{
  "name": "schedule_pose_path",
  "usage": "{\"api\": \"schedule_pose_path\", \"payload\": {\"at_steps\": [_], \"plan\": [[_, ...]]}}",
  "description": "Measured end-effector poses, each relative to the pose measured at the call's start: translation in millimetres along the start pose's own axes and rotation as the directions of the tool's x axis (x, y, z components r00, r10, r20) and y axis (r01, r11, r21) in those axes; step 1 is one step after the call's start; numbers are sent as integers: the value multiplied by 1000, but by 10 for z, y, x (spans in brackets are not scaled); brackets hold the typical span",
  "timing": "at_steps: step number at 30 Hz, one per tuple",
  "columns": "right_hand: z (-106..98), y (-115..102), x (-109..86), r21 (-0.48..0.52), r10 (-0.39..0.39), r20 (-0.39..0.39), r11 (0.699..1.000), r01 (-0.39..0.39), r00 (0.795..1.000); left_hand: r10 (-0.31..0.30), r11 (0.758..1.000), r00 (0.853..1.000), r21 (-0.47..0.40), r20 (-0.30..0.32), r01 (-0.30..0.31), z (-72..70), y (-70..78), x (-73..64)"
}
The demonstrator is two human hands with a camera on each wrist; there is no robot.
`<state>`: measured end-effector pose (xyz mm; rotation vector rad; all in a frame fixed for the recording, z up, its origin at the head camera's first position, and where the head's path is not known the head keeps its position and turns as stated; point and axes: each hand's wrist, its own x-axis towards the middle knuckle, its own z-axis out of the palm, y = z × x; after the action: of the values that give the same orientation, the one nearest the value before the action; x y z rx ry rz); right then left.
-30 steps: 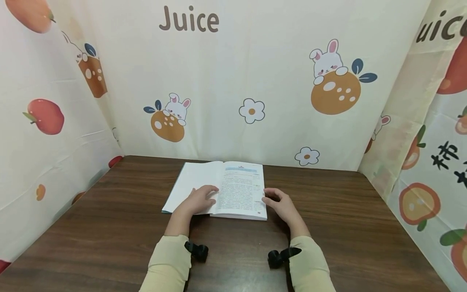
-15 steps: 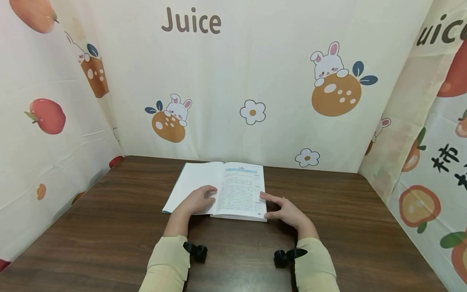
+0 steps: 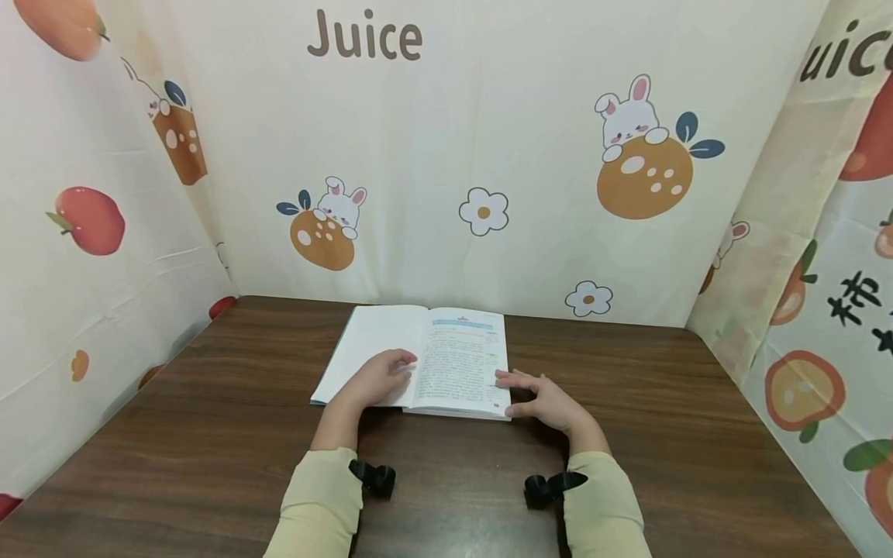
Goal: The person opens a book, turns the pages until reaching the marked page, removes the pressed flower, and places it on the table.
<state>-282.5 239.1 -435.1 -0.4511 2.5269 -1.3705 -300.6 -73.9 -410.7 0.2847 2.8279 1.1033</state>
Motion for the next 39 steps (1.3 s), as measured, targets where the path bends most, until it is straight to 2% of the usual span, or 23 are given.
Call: {"api": "schedule_pose_path", "payload": {"at_steps": [7, 14, 20, 26, 28, 31, 35, 37, 39], "plan": [[-6, -36, -5, -15, -14, -15, 1000, 14, 1000, 10, 1000, 999, -10, -42, -11, -26, 3, 3], [19, -60, -3, -49, -7, -48, 999, 4, 999, 19, 1000, 999, -21, -42, -20, -27, 3, 1], [47, -58, 4, -33, -19, -82, 999, 16, 996, 18, 999, 999, -32, -49, -19, -36, 15, -1], [81, -38, 22, -30, -57, -150, 998, 53, 987, 36, 999, 996, -24, -80, -38, -21, 57, 7], [95, -38, 28, -32, -59, -175, 998, 54, 983, 59, 998, 995, -15, -83, -61, -3, 95, 12], [114, -45, 38, -35, -40, -211, 999, 33, 977, 132, 991, 990, -5, -53, -132, 34, 182, 20], [138, -63, 63, -23, 10, -258, 1000, -16, 966, 227, 974, 974, 5, 23, -227, 118, 343, 12], [148, -70, 77, -16, 28, -274, 999, -34, 961, 239, 970, 969, 28, 56, -241, 181, 430, 2], [159, -80, 90, -2, 49, -289, 999, -51, 956, 230, 967, 969, 89, 84, -237, 253, 507, -9]]}}
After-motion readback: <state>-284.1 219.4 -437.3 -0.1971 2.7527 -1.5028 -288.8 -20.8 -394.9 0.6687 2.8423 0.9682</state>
